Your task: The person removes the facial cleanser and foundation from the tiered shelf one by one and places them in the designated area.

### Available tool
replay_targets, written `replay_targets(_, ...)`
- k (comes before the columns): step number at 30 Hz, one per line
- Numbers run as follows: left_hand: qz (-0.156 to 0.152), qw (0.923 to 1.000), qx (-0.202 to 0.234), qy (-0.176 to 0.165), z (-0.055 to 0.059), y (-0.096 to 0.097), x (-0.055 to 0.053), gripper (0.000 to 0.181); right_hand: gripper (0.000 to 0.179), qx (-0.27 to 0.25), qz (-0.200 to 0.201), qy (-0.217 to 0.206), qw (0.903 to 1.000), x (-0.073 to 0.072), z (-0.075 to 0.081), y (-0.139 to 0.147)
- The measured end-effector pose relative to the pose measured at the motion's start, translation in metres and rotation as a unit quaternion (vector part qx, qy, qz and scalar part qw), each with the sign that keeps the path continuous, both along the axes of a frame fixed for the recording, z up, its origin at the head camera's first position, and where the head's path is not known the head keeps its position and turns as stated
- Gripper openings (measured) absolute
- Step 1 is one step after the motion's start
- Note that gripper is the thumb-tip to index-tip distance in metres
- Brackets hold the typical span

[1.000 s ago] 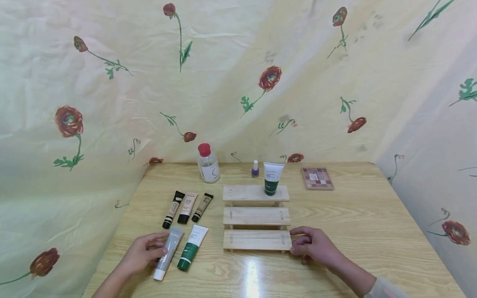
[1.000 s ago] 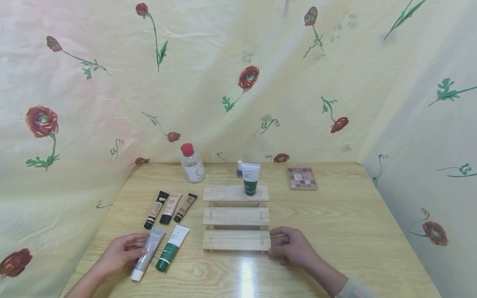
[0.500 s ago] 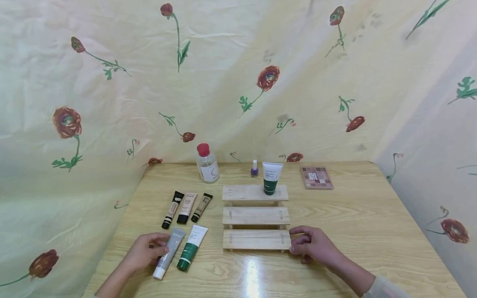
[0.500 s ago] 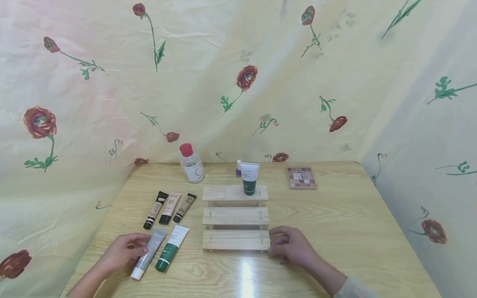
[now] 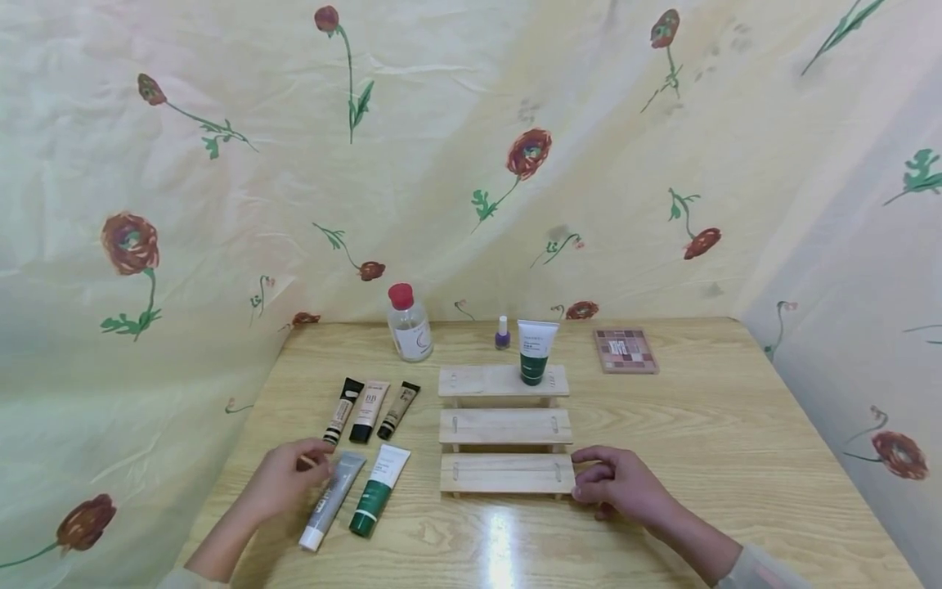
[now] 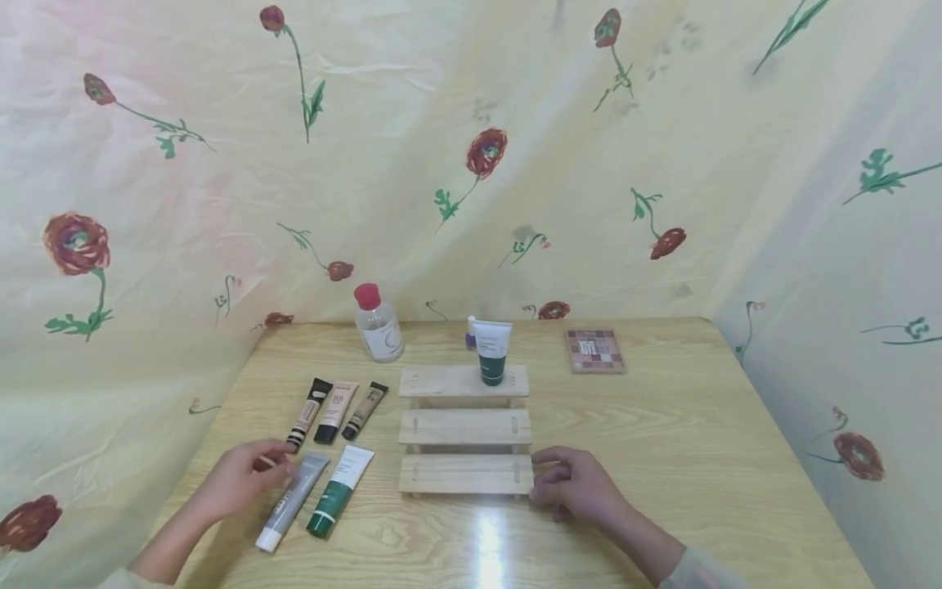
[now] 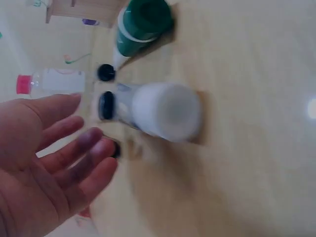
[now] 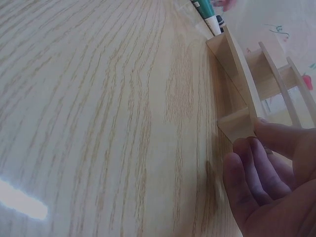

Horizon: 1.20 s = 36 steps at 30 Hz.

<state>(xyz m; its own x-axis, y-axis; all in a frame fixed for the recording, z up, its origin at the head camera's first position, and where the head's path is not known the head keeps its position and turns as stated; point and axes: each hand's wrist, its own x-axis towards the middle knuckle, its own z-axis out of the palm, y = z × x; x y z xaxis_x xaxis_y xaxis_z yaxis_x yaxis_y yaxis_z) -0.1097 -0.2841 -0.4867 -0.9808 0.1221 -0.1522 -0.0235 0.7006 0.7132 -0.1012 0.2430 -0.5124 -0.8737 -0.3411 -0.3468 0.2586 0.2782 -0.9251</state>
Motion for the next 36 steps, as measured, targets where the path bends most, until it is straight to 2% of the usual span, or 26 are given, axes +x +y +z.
replay_targets(4, -0.024, 0.9960, 0.012, 0.085, 0.016, 0.014, -0.018, 0.035, 0.063, 0.000, 0.001, 0.001, 1.0000, 0.000, -0.001, 0.000)
replay_targets(7, -0.042, 0.9903, 0.039, 0.127, 0.032, 0.035, -0.033, 0.037, 0.063, -0.001, 0.002, 0.001, 1.0000, 0.000, -0.002, 0.001)
replay_targets(10, -0.063, 0.9848, 0.080, 0.140, 0.049, 0.065, -0.050, 0.038, 0.064, -0.001, 0.001, 0.002, 1.0000, 0.000, -0.002, 0.002)
replay_targets(13, -0.088, 0.9789, 0.119, 0.140, 0.064, 0.098, -0.066, 0.041, 0.064, -0.002, 0.000, 0.002, 1.0000, 0.000, -0.003, 0.003)
replay_targets(18, -0.139, 0.9674, 0.164, 0.134, 0.082, 0.151, -0.086, 0.048, 0.064, -0.002, 0.000, 0.001, 1.0000, 0.000, -0.004, 0.003)
replay_targets(23, -0.173, 0.9587, 0.183, 0.132, 0.087, 0.194, -0.102, 0.052, 0.064, -0.003, 0.001, -0.003, 1.0000, 0.000, -0.005, 0.003)
replay_targets(27, -0.177, 0.9577, 0.191, 0.123, 0.088, 0.221, -0.112, 0.054, 0.063, -0.004, 0.001, -0.005, 1.0000, 0.000, -0.006, 0.004)
replay_targets(31, -0.172, 0.9584, 0.196, 0.115, 0.088, 0.239, -0.118, 0.055, 0.064, -0.007, -0.001, -0.006, 1.0000, 0.000, -0.006, 0.004)
replay_targets(36, -0.169, 0.9594, 0.204, 0.096, 0.087, 0.251, -0.120, 0.057, 0.063, -0.008, -0.003, -0.008, 0.9999, 0.000, -0.005, 0.003)
